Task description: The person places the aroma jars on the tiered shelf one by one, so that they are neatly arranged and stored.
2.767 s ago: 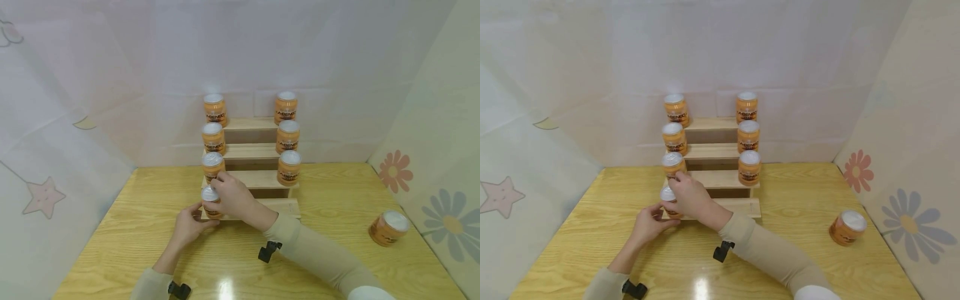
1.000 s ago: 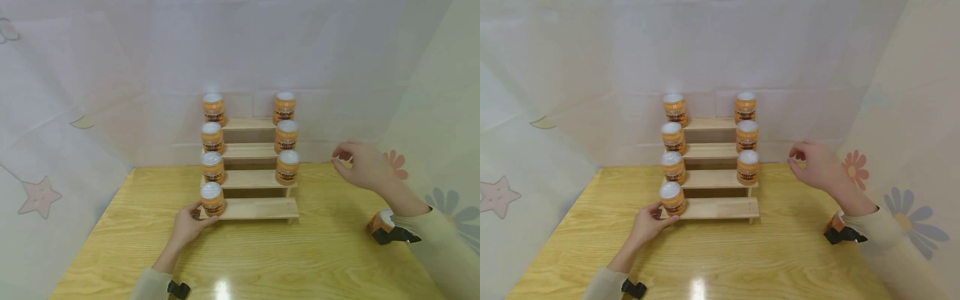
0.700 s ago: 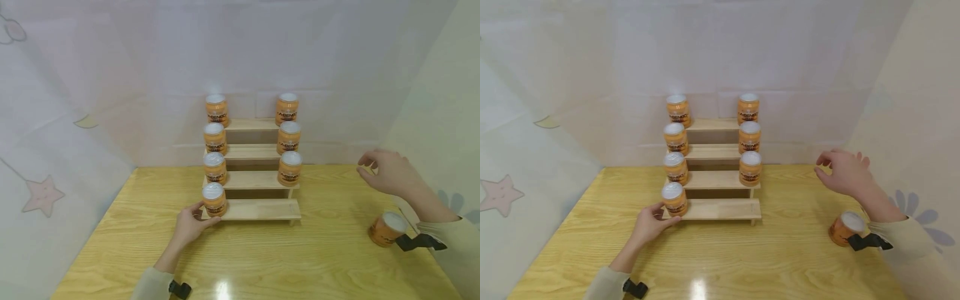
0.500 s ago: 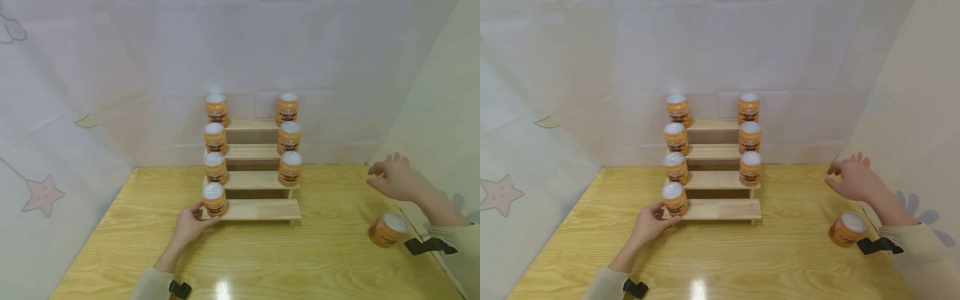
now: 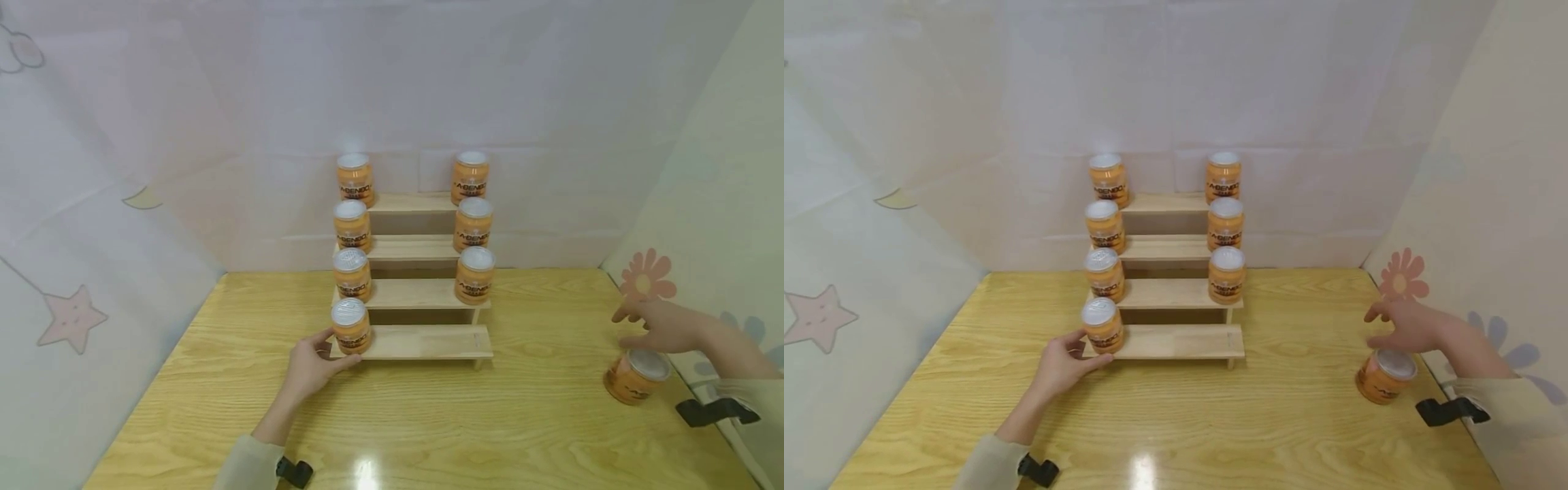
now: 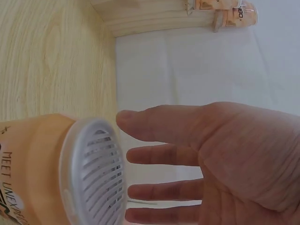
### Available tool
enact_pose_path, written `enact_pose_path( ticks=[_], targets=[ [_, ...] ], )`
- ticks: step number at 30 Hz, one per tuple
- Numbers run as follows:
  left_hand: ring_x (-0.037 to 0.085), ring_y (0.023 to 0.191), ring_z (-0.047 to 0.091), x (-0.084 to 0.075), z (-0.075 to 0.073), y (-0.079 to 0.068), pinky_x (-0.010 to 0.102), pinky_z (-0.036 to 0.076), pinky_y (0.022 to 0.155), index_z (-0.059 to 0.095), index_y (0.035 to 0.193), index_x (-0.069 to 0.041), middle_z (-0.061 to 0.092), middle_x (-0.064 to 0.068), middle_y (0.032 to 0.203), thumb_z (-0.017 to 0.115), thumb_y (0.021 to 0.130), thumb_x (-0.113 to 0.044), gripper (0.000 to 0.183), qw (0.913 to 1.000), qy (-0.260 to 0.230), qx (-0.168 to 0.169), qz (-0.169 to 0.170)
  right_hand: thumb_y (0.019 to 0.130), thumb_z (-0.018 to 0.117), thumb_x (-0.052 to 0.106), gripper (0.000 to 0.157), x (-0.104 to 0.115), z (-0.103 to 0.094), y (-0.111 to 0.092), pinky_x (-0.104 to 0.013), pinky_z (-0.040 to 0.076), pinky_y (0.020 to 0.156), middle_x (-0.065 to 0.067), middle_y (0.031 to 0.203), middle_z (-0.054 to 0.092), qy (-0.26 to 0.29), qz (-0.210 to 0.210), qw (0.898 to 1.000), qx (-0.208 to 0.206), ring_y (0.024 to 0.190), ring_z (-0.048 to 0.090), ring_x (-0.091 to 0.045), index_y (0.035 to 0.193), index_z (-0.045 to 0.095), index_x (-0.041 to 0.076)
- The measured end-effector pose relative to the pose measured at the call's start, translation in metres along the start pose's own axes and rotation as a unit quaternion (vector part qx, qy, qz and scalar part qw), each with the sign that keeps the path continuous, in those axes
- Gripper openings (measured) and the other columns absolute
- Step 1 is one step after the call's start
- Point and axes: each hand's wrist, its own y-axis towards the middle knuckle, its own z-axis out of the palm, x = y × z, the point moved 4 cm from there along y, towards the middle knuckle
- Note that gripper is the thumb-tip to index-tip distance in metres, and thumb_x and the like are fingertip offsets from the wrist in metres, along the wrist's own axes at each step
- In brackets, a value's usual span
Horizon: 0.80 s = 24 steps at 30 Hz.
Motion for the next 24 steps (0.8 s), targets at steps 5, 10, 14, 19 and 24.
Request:
enact_pose_path(
  ticks=[5,10,14,19,24],
  targets=[
    [0.030,0.115,0.068,-0.001,-0.001,-0.001,0.048,0.060,0.095,0.056,0.152,-0.001,0.071,0.020,0.131,0.094,0.081,-0.046,0.093,1.0000,-0.002,-0.001,0.000,0.094,0.082,0.029,0.040,-0.003,0.002,-0.001,-0.045,0.061,0.081,-0.023,0.121,0.067,0.022,0.011,0.999,0.035,0.109,0.067,-0.042,0.122,0.068,0.003],
    [0.029,0.114,0.068,-0.001,-0.001,-0.001,0.048,0.060,0.096,0.057,0.153,-0.003,0.072,0.017,0.127,0.094,0.081,-0.046,0.091,1.0000,-0.005,-0.001,0.001,0.091,0.084,0.038,0.032,0.000,0.004,-0.002,-0.030,0.053,0.071,-0.011,0.110,0.064,0.024,0.031,0.996,0.074,0.096,0.064,-0.023,0.105,0.068,0.013],
    [0.031,0.116,0.068,0.000,-0.002,-0.002,0.049,0.060,0.097,0.056,0.153,-0.003,0.070,0.019,0.132,0.094,0.081,-0.045,0.091,0.9999,-0.010,-0.001,0.001,0.091,0.081,0.031,0.027,0.003,0.006,-0.003,-0.026,0.041,0.061,-0.001,0.090,0.057,0.055,0.055,0.991,0.108,0.072,0.051,-0.010,0.092,0.059,0.015],
    [0.029,0.113,0.068,0.002,-0.002,-0.001,0.041,0.060,0.090,0.056,0.152,-0.002,0.070,0.020,0.135,0.094,0.081,-0.044,0.091,0.9999,-0.013,-0.002,0.001,0.087,0.080,0.025,0.029,0.008,0.006,-0.002,-0.026,0.038,0.058,0.000,0.083,0.054,0.048,0.063,0.991,0.107,0.067,0.047,-0.010,0.088,0.053,0.014],
    [0.025,0.106,0.065,0.002,-0.001,0.000,0.030,0.054,0.081,0.055,0.153,-0.001,0.071,0.017,0.124,0.095,0.080,-0.044,0.093,0.9998,-0.019,0.005,-0.002,0.090,0.076,0.023,0.027,0.010,0.009,-0.001,-0.025,0.038,0.054,0.001,0.077,0.051,0.055,0.062,0.991,0.109,0.059,0.046,-0.008,0.087,0.052,0.013]
  ],
)
